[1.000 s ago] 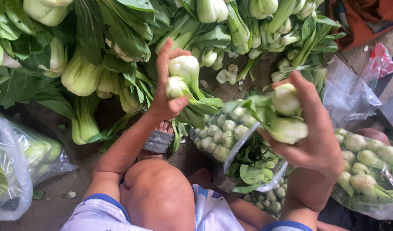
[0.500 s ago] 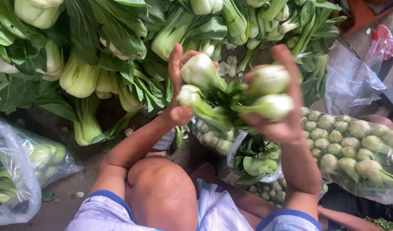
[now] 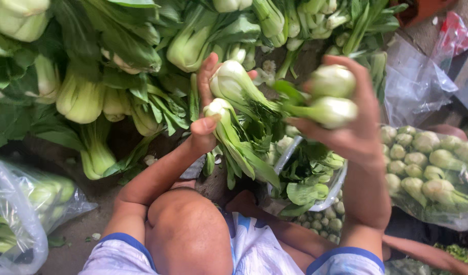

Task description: The person picks up bunches of bok choy from a large pile and places them into a clear plastic bag. They continue to add more vegetables to the bag, arranging them to fit.

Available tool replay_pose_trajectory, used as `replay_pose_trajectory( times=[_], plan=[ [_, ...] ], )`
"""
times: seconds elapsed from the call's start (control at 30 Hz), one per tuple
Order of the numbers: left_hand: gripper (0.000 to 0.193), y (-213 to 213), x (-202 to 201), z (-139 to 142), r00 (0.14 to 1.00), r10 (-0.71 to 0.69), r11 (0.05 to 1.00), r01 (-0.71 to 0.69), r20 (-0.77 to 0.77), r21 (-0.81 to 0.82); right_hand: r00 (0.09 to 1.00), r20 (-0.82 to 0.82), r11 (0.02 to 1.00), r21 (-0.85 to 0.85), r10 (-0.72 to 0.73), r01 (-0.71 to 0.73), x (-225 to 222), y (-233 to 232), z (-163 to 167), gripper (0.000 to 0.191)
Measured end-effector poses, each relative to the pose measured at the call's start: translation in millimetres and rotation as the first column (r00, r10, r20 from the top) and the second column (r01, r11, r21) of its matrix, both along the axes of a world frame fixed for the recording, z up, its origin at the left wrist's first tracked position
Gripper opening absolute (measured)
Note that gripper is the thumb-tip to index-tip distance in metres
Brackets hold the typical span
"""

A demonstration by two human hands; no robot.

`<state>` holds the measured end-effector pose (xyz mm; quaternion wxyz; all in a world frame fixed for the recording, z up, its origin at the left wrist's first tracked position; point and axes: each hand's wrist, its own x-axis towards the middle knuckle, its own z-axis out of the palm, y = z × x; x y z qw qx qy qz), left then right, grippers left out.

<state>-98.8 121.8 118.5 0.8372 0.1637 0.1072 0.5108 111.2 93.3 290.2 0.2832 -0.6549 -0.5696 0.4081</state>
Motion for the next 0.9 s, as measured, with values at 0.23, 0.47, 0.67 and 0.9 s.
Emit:
replay_pose_trajectory(
  times=[0.23, 0.47, 0.67, 0.9],
  plan=[
    [0.112, -25, -15, -3, 0.958, -0.112, 0.977, 0.154, -0.263, 0.146, 0.982, 0.165, 0.995, 0.021, 0.093, -0.098, -35, -5, -72, 0.098],
    [0.102, -41, -20, -12, 0.986, -0.132, 0.989, 0.124, -0.101, -0.086, 0.993, 0.068, 0.993, 0.065, 0.094, -0.098, -38, -25, -97, 0.099],
    [0.046, -36, -24, -40, 0.986, -0.062, 0.960, 0.017, -0.152, -0.280, 0.990, 0.131, 0.990, 0.138, -0.045, 0.027, -14, -30, -84, 0.095],
    [0.035, -28, -29, -68, 0.973, -0.098, 0.954, 0.032, -0.209, -0.298, 0.910, 0.282, 0.944, 0.040, 0.304, -0.328, -15, -41, -86, 0.087]
  ],
)
